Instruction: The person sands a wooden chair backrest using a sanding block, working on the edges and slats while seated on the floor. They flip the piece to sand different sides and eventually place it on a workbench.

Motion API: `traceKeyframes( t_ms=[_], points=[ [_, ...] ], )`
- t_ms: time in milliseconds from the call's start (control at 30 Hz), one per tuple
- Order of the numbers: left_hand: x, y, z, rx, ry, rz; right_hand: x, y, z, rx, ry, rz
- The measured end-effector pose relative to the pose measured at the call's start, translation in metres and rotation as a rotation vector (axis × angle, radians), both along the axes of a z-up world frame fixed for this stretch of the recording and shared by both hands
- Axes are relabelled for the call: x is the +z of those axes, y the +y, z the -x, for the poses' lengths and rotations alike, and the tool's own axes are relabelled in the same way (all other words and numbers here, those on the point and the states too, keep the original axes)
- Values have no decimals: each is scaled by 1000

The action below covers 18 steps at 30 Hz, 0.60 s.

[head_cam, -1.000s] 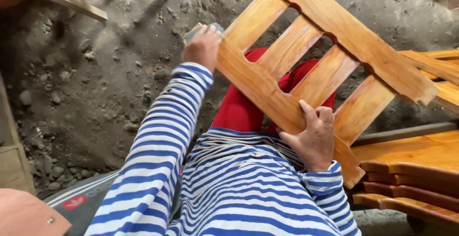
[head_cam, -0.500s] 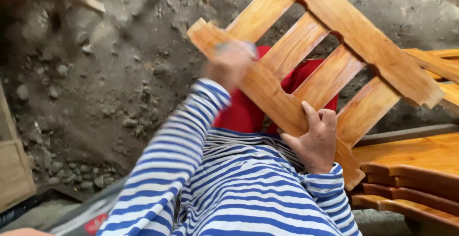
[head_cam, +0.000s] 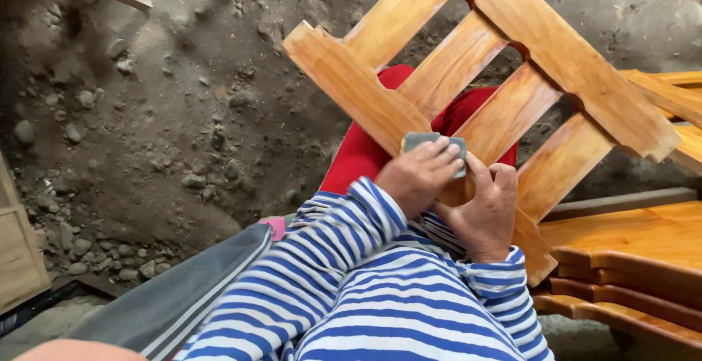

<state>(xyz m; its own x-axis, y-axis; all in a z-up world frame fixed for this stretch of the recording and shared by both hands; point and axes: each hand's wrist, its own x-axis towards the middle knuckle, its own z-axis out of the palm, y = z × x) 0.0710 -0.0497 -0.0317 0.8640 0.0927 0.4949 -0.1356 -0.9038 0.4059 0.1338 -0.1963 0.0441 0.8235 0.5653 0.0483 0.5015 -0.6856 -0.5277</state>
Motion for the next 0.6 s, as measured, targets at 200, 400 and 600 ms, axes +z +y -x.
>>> traceKeyframes(
  t_ms=[200, 400, 600],
  points=[
    [64, 168, -20, 144, 51, -408, 14, 4, -4, 43, 26, -39],
    [62, 172, -18, 549, 239, -397, 15, 6, -7, 54, 76, -1],
    [33, -4, 0, 59, 41, -46, -5, 2, -10, 35, -28, -30]
  ],
)
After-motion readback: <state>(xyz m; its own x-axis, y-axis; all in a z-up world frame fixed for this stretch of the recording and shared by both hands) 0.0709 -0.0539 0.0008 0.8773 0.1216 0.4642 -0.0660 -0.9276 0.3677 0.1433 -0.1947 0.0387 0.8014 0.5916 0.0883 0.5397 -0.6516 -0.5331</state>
